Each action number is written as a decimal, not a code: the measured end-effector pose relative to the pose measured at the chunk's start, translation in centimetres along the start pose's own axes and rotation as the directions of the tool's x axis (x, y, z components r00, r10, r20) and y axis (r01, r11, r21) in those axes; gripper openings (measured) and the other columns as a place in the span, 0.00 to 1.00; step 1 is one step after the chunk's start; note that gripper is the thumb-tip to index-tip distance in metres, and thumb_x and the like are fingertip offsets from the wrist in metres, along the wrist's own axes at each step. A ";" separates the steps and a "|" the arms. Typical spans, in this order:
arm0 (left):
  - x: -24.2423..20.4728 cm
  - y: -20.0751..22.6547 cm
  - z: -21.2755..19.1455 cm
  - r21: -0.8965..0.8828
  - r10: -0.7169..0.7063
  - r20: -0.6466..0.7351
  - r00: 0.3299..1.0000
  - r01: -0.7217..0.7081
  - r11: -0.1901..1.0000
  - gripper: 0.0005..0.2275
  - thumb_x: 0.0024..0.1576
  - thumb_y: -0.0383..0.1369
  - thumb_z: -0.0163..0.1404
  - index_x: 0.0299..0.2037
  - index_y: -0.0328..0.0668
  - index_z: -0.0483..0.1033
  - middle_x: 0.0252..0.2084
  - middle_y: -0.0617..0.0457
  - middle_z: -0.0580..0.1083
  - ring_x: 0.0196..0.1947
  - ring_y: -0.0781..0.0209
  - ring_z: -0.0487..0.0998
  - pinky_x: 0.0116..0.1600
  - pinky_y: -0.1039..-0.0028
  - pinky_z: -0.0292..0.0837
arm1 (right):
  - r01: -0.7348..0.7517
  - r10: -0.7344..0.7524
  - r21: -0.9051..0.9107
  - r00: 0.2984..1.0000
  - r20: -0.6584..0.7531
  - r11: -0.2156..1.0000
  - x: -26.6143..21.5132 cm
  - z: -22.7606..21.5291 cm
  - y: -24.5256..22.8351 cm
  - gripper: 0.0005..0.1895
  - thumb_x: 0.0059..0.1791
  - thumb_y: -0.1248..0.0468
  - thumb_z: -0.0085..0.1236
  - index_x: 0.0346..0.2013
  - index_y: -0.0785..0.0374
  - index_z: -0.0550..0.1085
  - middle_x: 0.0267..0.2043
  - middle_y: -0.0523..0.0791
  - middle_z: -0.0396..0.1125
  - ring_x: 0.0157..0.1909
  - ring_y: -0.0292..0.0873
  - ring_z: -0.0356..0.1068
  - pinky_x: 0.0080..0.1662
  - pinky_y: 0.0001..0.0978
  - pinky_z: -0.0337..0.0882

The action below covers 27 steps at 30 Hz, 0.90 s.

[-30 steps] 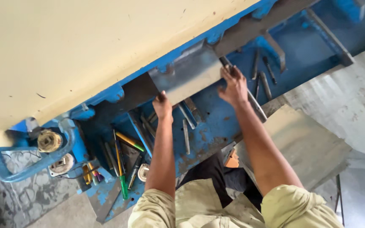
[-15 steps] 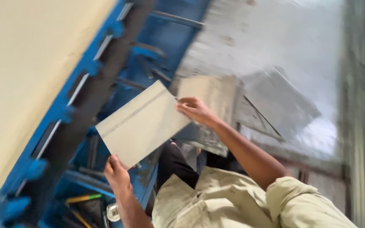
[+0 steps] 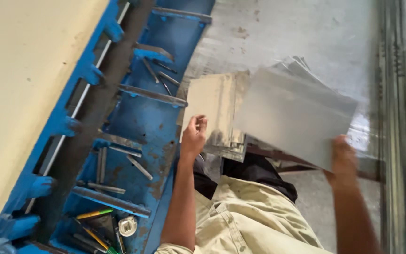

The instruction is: The person repeatedly places rectangular metal sheets into a blue manual press brake, bends them, and stacks the finished pieces on a nearby metal table. The process is performed one sheet at a time in a repetitive cycle.

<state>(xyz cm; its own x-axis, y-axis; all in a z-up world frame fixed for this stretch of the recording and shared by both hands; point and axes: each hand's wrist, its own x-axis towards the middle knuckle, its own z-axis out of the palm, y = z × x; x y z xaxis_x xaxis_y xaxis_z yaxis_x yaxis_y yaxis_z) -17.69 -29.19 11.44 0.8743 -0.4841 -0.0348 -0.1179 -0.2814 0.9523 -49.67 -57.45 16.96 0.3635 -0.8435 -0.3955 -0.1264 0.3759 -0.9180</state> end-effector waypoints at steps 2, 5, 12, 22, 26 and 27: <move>2.4 -2.2 -0.2 0.299 0.046 -0.197 0.979 0.016 0.954 0.23 0.60 0.46 0.51 0.57 0.35 0.72 0.50 0.40 0.78 0.46 0.44 0.80 0.51 0.60 0.74 | 0.080 -0.079 0.069 0.997 -0.024 0.994 0.5 -0.3 -2.9 0.17 0.60 0.46 0.49 0.55 0.52 0.60 0.51 0.41 0.57 0.48 0.39 0.61 0.42 0.39 0.67; 4.3 -7.4 -1.2 0.577 0.039 -0.286 0.958 0.139 0.805 0.25 0.57 0.46 0.55 0.59 0.35 0.72 0.53 0.34 0.76 0.52 0.34 0.76 0.55 0.54 0.70 | 0.190 -0.186 0.109 0.982 -0.042 0.976 3.1 -0.2 -3.6 0.26 0.61 0.49 0.51 0.68 0.53 0.56 0.66 0.45 0.54 0.61 0.43 0.60 0.52 0.43 0.69; 8.2 -13.2 -2.7 0.502 -0.178 -0.248 0.952 0.284 0.817 0.23 0.55 0.48 0.55 0.56 0.43 0.74 0.49 0.41 0.80 0.54 0.41 0.79 0.59 0.56 0.72 | 0.271 -0.296 -0.143 0.933 -0.206 0.952 6.0 0.0 0.8 0.36 0.57 0.63 0.56 0.77 0.58 0.52 0.76 0.52 0.50 0.68 0.50 0.64 0.56 0.38 0.77; 6.7 -7.0 -2.4 -0.085 -0.272 -0.044 0.961 0.268 0.960 0.21 0.59 0.50 0.57 0.46 0.36 0.79 0.39 0.49 0.80 0.38 0.58 0.81 0.43 0.65 0.76 | 0.243 -0.209 -0.157 0.956 0.204 0.957 -0.4 7.6 1.4 0.24 0.57 0.67 0.47 0.69 0.65 0.63 0.65 0.54 0.66 0.55 0.47 0.73 0.53 0.35 0.79; 3.8 -1.7 -1.1 -0.075 -0.044 -0.204 0.978 0.029 0.997 0.15 0.61 0.39 0.54 0.44 0.29 0.76 0.26 0.47 0.74 0.23 0.61 0.70 0.31 0.65 0.67 | 0.512 -0.351 -0.236 0.794 0.496 0.826 -4.7 13.7 3.9 0.24 0.54 0.67 0.55 0.65 0.63 0.67 0.58 0.52 0.70 0.49 0.48 0.72 0.46 0.34 0.75; 2.6 -0.6 -1.4 -0.101 0.036 -0.247 0.968 -0.063 0.993 0.14 0.62 0.37 0.52 0.44 0.29 0.76 0.26 0.49 0.74 0.23 0.63 0.70 0.31 0.67 0.67 | 0.576 -0.395 -0.192 0.731 0.557 0.795 -5.8 14.8 4.3 0.23 0.53 0.67 0.56 0.64 0.63 0.68 0.58 0.51 0.69 0.52 0.47 0.72 0.47 0.34 0.76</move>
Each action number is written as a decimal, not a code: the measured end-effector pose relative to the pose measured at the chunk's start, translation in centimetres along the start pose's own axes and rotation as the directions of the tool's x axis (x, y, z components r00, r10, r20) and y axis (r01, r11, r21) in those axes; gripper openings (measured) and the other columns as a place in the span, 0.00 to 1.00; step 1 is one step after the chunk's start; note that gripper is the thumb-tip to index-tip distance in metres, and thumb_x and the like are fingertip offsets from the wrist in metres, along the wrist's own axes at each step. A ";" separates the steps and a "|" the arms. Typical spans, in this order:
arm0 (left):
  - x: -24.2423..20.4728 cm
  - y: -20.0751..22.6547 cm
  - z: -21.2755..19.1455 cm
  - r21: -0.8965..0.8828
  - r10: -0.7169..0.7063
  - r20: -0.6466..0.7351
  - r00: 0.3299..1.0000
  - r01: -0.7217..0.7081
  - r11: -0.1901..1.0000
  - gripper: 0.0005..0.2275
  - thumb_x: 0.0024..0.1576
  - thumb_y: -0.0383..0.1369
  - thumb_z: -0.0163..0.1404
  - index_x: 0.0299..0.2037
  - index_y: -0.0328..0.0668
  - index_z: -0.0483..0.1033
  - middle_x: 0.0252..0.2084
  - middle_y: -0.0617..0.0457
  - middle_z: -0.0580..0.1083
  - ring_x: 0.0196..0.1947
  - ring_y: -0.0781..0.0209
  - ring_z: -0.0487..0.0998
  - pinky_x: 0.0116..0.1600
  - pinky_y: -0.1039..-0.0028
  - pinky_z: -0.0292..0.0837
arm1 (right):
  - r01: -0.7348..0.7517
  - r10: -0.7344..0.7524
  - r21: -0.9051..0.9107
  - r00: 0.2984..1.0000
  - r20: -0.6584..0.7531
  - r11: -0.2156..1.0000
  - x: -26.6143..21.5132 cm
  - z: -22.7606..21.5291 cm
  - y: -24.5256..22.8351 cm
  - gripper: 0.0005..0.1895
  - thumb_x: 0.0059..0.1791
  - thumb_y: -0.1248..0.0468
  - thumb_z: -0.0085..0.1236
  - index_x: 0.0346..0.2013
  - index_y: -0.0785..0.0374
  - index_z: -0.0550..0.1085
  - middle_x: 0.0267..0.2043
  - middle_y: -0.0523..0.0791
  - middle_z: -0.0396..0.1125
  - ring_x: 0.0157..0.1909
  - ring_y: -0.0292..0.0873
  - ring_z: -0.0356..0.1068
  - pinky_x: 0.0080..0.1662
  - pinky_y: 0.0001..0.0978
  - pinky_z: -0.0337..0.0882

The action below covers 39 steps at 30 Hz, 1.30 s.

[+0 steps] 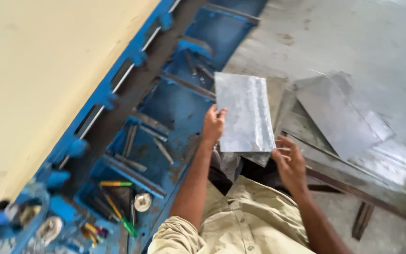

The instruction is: The person repeatedly places rectangular metal sheets into a blue manual press brake, bends them, and stacks the finished pieces on a nearby metal table. The process is performed one sheet at a time in a repetitive cycle.

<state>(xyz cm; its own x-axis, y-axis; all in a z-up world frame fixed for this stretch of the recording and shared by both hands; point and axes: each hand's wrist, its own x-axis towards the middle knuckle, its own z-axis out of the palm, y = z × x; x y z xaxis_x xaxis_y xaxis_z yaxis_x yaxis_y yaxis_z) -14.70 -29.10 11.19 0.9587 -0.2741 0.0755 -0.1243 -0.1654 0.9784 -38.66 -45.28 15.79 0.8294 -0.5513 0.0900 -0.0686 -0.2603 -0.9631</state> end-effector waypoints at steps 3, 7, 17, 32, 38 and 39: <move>-3.2 1.9 -2.0 0.001 0.019 -0.181 0.983 -0.020 1.000 0.13 0.63 0.36 0.52 0.48 0.30 0.73 0.23 0.50 0.72 0.22 0.65 0.69 0.30 0.68 0.66 | 0.208 -0.207 0.012 0.966 0.152 0.978 -1.2 4.4 -2.2 0.22 0.52 0.68 0.58 0.62 0.63 0.69 0.58 0.50 0.68 0.57 0.44 0.72 0.50 0.34 0.76; -6.3 -2.8 -7.2 -0.180 0.003 -0.406 0.914 -0.082 0.980 0.11 0.67 0.34 0.51 0.44 0.30 0.74 0.27 0.50 0.64 0.27 0.64 0.60 0.32 0.68 0.58 | 0.272 -0.272 0.045 0.906 0.324 0.961 -1.4 8.0 -3.4 0.19 0.53 0.69 0.57 0.59 0.64 0.71 0.55 0.49 0.69 0.57 0.42 0.72 0.49 0.33 0.76; -5.9 -22.2 -21.1 -0.101 -0.058 -0.924 0.378 -0.094 0.990 0.08 0.68 0.27 0.46 0.44 0.25 0.66 0.40 0.41 0.70 0.41 0.55 0.67 0.52 0.66 0.68 | 0.163 -0.111 -0.008 0.707 0.698 0.987 -4.3 13.1 1.0 0.11 0.54 0.68 0.59 0.52 0.63 0.78 0.42 0.45 0.77 0.40 0.36 0.75 0.40 0.29 0.75; -8.3 -7.3 -25.2 0.595 0.264 -0.714 0.648 0.363 0.717 0.08 0.61 0.37 0.53 0.42 0.42 0.75 0.37 0.47 0.76 0.38 0.42 0.79 0.44 0.56 0.75 | 0.694 -0.403 -0.106 0.527 0.748 0.712 7.6 24.6 -4.5 0.32 0.43 0.65 0.71 0.61 0.57 0.72 0.66 0.56 0.59 0.64 0.60 0.63 0.62 0.53 0.67; -5.6 -9.6 -30.0 0.481 -0.010 -0.773 0.634 0.596 0.643 0.12 0.63 0.39 0.53 0.52 0.44 0.75 0.48 0.45 0.75 0.45 0.38 0.78 0.48 0.53 0.74 | 0.905 -0.350 -0.240 0.365 0.863 0.351 14.0 32.6 -4.0 0.41 0.36 0.63 0.74 0.64 0.47 0.73 0.74 0.55 0.52 0.72 0.60 0.51 0.64 0.58 0.62; -5.0 -10.5 -30.3 0.432 -0.142 -0.767 0.625 0.668 0.606 0.10 0.64 0.39 0.52 0.50 0.47 0.76 0.49 0.45 0.76 0.45 0.38 0.78 0.47 0.52 0.73 | 0.920 -0.354 -0.231 0.341 0.871 0.318 15.2 33.5 -3.9 0.40 0.35 0.63 0.74 0.62 0.46 0.74 0.73 0.53 0.53 0.72 0.59 0.52 0.64 0.57 0.62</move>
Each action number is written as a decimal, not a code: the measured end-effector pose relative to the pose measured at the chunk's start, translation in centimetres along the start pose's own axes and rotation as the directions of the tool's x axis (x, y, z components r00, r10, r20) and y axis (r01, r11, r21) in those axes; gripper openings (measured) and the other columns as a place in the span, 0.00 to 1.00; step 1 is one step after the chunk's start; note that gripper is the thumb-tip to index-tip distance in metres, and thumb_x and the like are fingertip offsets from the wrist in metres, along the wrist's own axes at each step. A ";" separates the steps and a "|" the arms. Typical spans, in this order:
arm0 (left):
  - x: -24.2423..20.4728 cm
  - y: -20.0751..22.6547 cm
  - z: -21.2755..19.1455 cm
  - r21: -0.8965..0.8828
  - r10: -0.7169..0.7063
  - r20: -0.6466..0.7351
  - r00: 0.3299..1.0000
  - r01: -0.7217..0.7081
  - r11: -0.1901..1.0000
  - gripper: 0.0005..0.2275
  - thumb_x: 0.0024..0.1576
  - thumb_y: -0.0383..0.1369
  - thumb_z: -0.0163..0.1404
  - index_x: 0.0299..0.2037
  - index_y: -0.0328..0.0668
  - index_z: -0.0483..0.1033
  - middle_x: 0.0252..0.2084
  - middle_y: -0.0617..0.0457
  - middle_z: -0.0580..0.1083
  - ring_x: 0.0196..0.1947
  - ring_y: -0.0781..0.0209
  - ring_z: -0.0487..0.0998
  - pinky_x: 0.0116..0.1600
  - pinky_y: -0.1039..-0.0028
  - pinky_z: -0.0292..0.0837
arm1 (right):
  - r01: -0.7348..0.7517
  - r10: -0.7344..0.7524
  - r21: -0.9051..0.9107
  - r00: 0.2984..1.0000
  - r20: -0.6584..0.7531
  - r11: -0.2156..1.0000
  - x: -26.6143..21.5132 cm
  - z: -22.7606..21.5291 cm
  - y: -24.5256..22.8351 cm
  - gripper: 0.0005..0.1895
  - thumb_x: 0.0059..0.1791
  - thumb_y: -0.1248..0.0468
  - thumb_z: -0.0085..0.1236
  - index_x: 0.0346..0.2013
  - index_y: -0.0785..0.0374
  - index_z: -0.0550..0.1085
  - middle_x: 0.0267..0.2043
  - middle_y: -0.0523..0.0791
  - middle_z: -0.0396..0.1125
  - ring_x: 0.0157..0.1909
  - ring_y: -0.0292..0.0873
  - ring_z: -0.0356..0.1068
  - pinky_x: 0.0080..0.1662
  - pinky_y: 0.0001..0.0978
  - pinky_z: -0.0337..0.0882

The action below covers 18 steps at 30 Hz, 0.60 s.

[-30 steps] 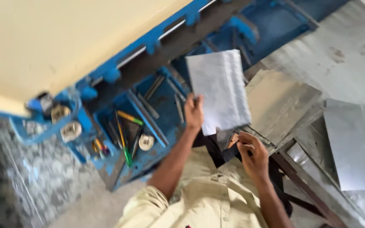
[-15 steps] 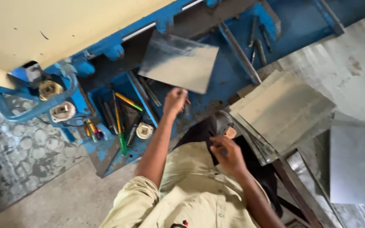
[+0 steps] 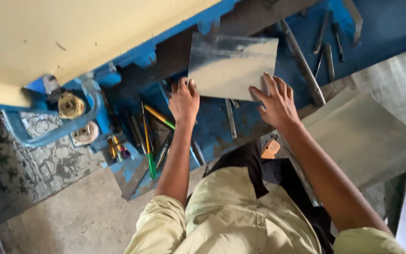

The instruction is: The person repeatedly places rectangular metal sheets into a blue manual press brake, bends them, and stacks the finished pieces on a nearby metal table. The process is performed one sheet at a time in a repetitive cycle.

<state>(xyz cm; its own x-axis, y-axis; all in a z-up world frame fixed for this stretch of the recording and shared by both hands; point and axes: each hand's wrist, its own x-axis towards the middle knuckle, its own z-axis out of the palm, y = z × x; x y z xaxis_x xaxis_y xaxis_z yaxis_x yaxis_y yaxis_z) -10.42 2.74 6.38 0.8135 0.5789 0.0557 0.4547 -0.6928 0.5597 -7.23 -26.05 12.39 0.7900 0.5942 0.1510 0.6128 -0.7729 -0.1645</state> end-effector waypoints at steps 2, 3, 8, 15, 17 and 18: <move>1.5 -1.2 1.9 -0.048 0.091 -0.077 0.993 -0.094 0.994 0.10 0.61 0.36 0.53 0.50 0.45 0.76 0.47 0.45 0.78 0.46 0.40 0.80 0.48 0.53 0.74 | 0.072 -0.071 -0.058 0.997 0.012 0.996 2.5 0.5 2.4 0.39 0.32 0.63 0.74 0.58 0.43 0.77 0.72 0.49 0.55 0.72 0.57 0.53 0.65 0.56 0.61; 2.2 -2.1 2.6 -0.063 0.130 -0.118 0.985 -0.138 0.988 0.10 0.60 0.34 0.54 0.49 0.44 0.77 0.46 0.44 0.79 0.47 0.41 0.80 0.49 0.54 0.75 | 0.075 -0.077 -0.116 0.997 -0.011 0.990 3.6 0.8 3.6 0.34 0.35 0.63 0.74 0.56 0.40 0.78 0.74 0.46 0.55 0.73 0.54 0.54 0.66 0.53 0.62; 4.3 -2.3 8.5 -0.483 0.022 -0.015 1.000 -0.026 0.875 0.07 0.59 0.31 0.54 0.45 0.40 0.79 0.40 0.43 0.81 0.42 0.48 0.84 0.46 0.61 0.78 | 0.004 -0.021 -0.186 0.996 -0.091 0.982 7.9 1.7 10.0 0.28 0.40 0.58 0.74 0.55 0.50 0.80 0.75 0.50 0.58 0.74 0.57 0.54 0.66 0.52 0.64; 5.5 1.2 12.5 -0.865 -0.169 0.199 0.965 0.254 0.433 0.08 0.64 0.31 0.49 0.41 0.33 0.78 0.31 0.46 0.80 0.23 0.60 0.81 0.26 0.68 0.77 | -0.060 0.081 0.124 0.982 -0.172 0.990 11.1 4.7 14.1 0.33 0.49 0.61 0.70 0.68 0.58 0.72 0.72 0.54 0.63 0.59 0.63 0.69 0.58 0.51 0.71; 5.2 1.7 12.3 -0.890 -0.137 0.202 0.970 0.241 0.387 0.09 0.63 0.32 0.48 0.40 0.32 0.77 0.31 0.47 0.79 0.22 0.62 0.80 0.24 0.72 0.77 | -0.011 0.039 0.121 0.973 -0.228 0.993 11.1 5.6 14.5 0.33 0.50 0.64 0.68 0.70 0.60 0.70 0.73 0.54 0.63 0.57 0.61 0.72 0.58 0.47 0.73; 5.4 1.9 12.0 -0.902 -0.120 0.203 0.972 0.233 0.365 0.09 0.63 0.32 0.48 0.40 0.31 0.77 0.32 0.48 0.79 0.22 0.63 0.80 0.23 0.74 0.77 | 0.016 0.014 0.122 0.971 -0.240 0.992 11.7 5.8 14.9 0.33 0.51 0.65 0.68 0.70 0.61 0.70 0.73 0.54 0.63 0.59 0.60 0.72 0.58 0.47 0.73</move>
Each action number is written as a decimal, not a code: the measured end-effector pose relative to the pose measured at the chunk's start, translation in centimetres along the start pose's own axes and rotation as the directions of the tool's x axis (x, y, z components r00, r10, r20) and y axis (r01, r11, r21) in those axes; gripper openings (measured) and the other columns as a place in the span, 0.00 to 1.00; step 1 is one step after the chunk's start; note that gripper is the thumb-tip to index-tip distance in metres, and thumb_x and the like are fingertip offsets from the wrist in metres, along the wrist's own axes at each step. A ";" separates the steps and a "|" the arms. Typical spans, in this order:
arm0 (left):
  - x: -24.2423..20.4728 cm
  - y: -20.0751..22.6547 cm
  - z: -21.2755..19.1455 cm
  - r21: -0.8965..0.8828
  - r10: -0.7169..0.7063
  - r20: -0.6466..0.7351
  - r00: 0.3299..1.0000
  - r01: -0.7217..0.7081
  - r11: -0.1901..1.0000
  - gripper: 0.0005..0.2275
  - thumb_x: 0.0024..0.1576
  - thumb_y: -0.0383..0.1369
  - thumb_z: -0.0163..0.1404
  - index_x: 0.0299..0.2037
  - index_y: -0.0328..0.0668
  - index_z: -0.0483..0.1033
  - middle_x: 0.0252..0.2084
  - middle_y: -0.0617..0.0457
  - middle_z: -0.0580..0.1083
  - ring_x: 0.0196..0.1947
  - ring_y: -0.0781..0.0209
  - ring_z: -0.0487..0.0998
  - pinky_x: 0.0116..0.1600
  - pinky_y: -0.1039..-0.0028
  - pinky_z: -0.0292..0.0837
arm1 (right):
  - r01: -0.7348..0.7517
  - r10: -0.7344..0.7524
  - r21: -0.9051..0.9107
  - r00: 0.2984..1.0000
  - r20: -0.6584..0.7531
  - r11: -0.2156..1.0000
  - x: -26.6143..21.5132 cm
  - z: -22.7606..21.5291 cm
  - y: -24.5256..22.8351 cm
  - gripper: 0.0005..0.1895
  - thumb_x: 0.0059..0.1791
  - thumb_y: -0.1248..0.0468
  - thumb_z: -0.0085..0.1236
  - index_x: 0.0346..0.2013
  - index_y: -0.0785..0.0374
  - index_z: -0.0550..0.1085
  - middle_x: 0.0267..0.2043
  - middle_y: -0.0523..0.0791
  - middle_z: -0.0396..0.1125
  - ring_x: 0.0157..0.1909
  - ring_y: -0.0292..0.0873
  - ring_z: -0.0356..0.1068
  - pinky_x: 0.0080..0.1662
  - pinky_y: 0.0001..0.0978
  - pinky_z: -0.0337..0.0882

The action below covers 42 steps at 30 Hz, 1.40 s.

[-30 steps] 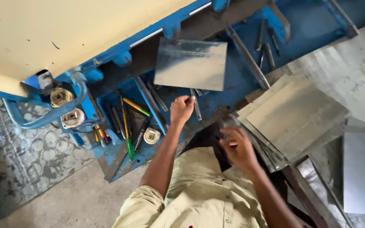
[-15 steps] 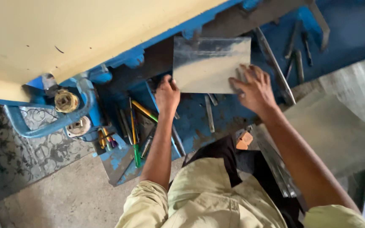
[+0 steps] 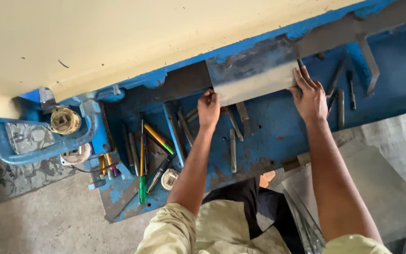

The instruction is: The person repeatedly places rectangular metal sheets into a blue manual press brake, bends them, and stacks the finished pieces on a nearby metal table. The process is performed one sheet at a time in a repetitive cycle.

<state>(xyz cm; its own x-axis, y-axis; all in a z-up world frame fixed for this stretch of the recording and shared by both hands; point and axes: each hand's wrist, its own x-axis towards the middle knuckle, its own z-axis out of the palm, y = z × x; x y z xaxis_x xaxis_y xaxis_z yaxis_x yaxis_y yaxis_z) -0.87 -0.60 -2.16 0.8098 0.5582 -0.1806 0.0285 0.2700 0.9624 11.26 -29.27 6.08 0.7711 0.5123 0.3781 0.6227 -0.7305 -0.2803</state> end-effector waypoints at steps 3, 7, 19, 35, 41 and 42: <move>0.1 1.0 0.2 0.001 -0.144 -0.048 0.988 0.144 0.990 0.12 0.65 0.38 0.48 0.45 0.33 0.75 0.27 0.49 0.72 0.17 0.63 0.77 0.20 0.72 0.76 | -0.001 0.001 0.041 1.000 0.005 0.999 -0.3 0.0 0.0 0.32 0.51 0.68 0.66 0.70 0.63 0.69 0.73 0.52 0.63 0.62 0.57 0.72 0.58 0.45 0.72; -0.2 1.6 0.7 0.044 -0.127 -0.082 0.989 0.131 0.990 0.15 0.65 0.39 0.48 0.47 0.30 0.77 0.28 0.48 0.77 0.14 0.62 0.76 0.17 0.72 0.70 | -0.046 0.046 0.073 0.999 0.006 0.996 0.2 -0.7 -1.2 0.32 0.51 0.69 0.65 0.70 0.64 0.69 0.74 0.50 0.62 0.62 0.57 0.70 0.58 0.45 0.72; 0.1 2.0 0.7 0.081 -0.142 -0.084 0.986 0.149 0.985 0.16 0.65 0.38 0.49 0.49 0.29 0.78 0.25 0.49 0.76 0.12 0.64 0.74 0.16 0.72 0.66 | -0.073 0.072 0.052 0.997 0.032 0.996 0.3 -0.5 -1.6 0.31 0.55 0.67 0.61 0.73 0.60 0.66 0.76 0.47 0.59 0.66 0.55 0.68 0.61 0.44 0.72; 0.2 2.2 0.7 0.086 -0.142 -0.079 0.987 0.148 0.985 0.17 0.65 0.40 0.49 0.48 0.27 0.77 0.23 0.49 0.73 0.11 0.64 0.72 0.14 0.72 0.65 | -0.102 0.102 0.008 0.994 0.039 0.995 0.2 -0.2 -1.2 0.30 0.56 0.65 0.60 0.74 0.59 0.66 0.75 0.45 0.60 0.63 0.53 0.71 0.60 0.43 0.72; 0.2 2.1 0.8 0.105 -0.142 -0.094 0.985 0.151 0.983 0.17 0.64 0.40 0.48 0.49 0.28 0.77 0.22 0.49 0.73 0.11 0.65 0.73 0.14 0.72 0.67 | -0.114 0.114 0.005 0.993 0.028 0.993 0.2 0.1 -1.1 0.31 0.55 0.64 0.61 0.73 0.59 0.66 0.75 0.45 0.60 0.64 0.51 0.70 0.60 0.43 0.72; 0.3 2.0 0.8 0.112 -0.149 -0.102 0.984 0.161 0.981 0.17 0.64 0.40 0.48 0.49 0.29 0.78 0.21 0.49 0.73 0.11 0.65 0.73 0.14 0.72 0.67 | -0.108 0.108 0.012 0.994 0.030 0.994 0.2 0.0 -1.1 0.31 0.55 0.64 0.61 0.73 0.60 0.66 0.75 0.46 0.60 0.64 0.52 0.70 0.60 0.44 0.72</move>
<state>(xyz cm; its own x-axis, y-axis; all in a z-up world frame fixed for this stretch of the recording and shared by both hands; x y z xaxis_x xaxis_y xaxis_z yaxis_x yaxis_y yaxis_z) -0.12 -0.53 -0.08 0.7327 0.5884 -0.3420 0.2233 0.2669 0.9375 10.72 -28.41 6.43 0.8374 0.4439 0.3190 0.5372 -0.7763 -0.3299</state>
